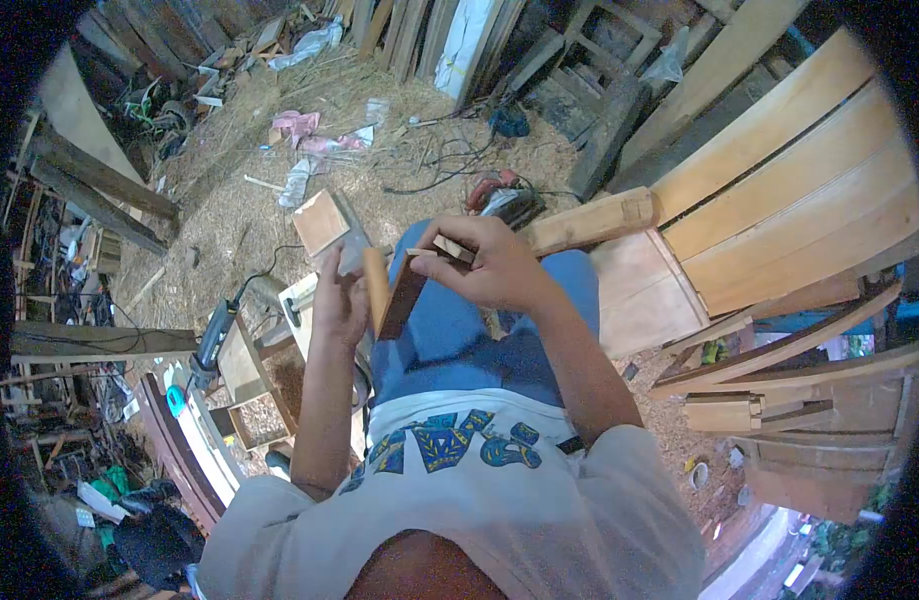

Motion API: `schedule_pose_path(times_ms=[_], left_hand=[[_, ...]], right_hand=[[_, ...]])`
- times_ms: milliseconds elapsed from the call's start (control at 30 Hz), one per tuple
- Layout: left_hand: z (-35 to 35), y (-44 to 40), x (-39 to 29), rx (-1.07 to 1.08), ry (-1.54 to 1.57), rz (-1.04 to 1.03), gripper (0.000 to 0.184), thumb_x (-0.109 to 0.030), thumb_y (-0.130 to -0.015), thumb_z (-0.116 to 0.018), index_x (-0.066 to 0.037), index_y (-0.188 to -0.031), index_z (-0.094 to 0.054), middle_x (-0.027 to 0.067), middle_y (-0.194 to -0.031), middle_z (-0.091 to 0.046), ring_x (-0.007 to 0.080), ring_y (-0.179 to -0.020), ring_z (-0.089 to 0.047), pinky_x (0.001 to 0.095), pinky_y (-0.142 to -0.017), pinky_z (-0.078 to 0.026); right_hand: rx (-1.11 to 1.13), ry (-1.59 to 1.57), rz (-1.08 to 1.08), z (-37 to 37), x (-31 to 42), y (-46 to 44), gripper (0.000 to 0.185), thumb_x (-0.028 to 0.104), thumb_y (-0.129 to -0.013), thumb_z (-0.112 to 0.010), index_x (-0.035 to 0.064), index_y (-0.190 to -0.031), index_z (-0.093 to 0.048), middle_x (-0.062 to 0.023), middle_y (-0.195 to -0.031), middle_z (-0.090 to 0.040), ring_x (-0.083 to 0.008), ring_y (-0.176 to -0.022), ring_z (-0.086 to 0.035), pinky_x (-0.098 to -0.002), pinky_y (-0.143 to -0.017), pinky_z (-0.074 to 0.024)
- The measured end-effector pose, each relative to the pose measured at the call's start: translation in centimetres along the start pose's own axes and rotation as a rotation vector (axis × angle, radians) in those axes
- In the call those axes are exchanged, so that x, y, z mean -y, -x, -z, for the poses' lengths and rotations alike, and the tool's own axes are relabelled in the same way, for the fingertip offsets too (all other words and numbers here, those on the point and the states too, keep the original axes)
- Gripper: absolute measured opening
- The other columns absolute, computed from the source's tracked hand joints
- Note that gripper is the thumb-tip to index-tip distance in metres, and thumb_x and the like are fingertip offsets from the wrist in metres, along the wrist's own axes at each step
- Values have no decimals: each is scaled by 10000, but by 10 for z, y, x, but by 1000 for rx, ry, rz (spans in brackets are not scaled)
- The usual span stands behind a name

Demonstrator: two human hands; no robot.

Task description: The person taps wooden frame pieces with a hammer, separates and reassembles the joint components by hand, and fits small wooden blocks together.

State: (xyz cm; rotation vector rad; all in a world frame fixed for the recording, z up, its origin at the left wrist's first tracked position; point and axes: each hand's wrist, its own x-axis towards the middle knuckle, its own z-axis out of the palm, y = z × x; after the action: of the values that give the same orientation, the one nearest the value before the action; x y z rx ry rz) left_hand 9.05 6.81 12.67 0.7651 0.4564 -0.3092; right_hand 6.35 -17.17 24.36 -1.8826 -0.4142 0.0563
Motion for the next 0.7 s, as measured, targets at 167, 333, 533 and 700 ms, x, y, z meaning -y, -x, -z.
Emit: schedule_pose_path(times_ms=[167, 333, 533, 700], left_hand=[[-26, 24, -12, 172, -741, -508, 479, -392, -1090, -442, -67, -1438, -494, 133, -1314, -621, 256, -1215, -592, 372, -1085, -407], [-54, 60, -16, 501, -1011, -639, 452, -234, -999, -653, -48, -1388, -519, 137, -1160, -672, 258, -1114, -639, 375, -998, -478], [-67, 63, 1, 325, -1065, -749, 501, -210, -948, -724, -71, -1377, -505, 187, -1081, -677, 302, -971, -684, 393, -866, -530], [-50, 50, 2, 342, -933, -800, 452, -267, -993, -666, -61, -1360, -501, 182, -1062, -665, 297, -947, -668, 382, -866, -521]], right_hand=[[-132, -103, -204, -5, -7, -2, 180, 196, -929, -771, 30, -941, -700, 26, -810, -650, -34, -741, -553, -236, -646, -457], [-271, -147, -227, -11, -21, -9, 271, 270, -907, -797, 30, -1007, -722, 21, -791, -658, -38, -690, -566, -230, -634, -471], [-253, -304, -130, -10, 1, -8, 340, 239, -937, -753, 21, -1152, -606, -4, -946, -612, -54, -835, -585, -225, -737, -491], [-164, -555, -38, 9, -11, 2, 344, 94, -994, -564, 48, -1321, -469, -35, -1055, -536, -111, -880, -501, -265, -804, -444]])
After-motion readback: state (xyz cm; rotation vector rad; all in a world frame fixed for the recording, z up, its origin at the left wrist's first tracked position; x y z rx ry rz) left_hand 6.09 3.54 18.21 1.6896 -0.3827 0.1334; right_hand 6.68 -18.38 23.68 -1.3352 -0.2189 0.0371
